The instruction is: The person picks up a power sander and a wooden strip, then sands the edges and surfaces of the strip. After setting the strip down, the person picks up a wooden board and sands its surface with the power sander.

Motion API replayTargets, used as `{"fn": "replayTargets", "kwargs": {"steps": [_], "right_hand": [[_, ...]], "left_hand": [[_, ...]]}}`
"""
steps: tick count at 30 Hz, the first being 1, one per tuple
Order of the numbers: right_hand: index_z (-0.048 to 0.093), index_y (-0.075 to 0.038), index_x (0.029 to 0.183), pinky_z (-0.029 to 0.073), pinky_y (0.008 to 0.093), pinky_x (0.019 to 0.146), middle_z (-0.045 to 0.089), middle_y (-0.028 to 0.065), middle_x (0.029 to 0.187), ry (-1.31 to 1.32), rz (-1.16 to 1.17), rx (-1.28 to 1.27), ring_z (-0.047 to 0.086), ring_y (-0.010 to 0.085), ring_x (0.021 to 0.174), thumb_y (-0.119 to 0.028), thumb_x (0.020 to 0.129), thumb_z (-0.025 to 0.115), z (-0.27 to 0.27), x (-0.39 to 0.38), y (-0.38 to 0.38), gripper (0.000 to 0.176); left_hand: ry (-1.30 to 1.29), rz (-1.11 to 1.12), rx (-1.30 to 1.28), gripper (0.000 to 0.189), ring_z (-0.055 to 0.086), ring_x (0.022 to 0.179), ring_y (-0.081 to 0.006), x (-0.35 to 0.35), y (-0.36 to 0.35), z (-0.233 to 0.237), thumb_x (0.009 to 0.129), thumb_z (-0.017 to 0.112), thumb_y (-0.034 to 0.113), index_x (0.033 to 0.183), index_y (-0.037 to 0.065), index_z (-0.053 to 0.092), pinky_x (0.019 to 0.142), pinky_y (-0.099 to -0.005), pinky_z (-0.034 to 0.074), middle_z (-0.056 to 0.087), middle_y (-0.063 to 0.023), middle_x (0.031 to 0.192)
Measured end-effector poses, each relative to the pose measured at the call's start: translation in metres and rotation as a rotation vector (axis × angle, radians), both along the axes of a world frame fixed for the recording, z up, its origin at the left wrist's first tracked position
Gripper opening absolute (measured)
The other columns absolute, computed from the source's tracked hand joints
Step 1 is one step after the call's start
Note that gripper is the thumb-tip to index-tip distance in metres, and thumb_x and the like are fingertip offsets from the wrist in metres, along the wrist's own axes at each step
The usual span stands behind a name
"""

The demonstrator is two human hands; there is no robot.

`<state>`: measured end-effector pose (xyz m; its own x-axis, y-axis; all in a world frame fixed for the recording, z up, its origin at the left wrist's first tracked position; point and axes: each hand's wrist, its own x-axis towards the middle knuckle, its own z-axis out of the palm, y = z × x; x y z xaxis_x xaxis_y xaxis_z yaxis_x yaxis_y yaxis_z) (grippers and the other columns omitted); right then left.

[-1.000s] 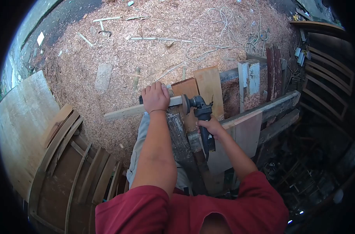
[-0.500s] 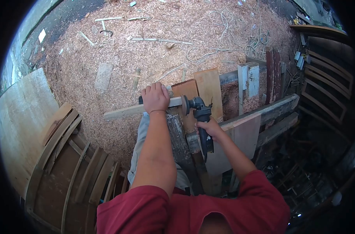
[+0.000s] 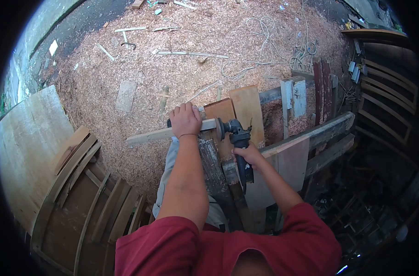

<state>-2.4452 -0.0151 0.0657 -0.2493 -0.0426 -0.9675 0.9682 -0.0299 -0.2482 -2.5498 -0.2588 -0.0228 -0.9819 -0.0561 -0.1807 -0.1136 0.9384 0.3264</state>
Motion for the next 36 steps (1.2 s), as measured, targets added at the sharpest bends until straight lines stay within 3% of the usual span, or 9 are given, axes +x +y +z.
{"fn": "replayTargets", "kwargs": {"steps": [36], "right_hand": [[0.06, -0.002, 0.098, 0.058, 0.0367, 0.063, 0.068, 0.0092, 0.077, 0.069, -0.017, -0.018, 0.07, 0.0209, 0.066, -0.005, 0.086, 0.075, -0.007, -0.009, -0.002, 0.02]], "left_hand": [[0.0, 0.008, 0.02, 0.018, 0.062, 0.093, -0.03, -0.001, 0.0, 0.002, 0.097, 0.054, 0.027, 0.093, 0.012, 0.063, 0.094, -0.0467, 0.046, 0.064, -0.0082, 0.092]]}}
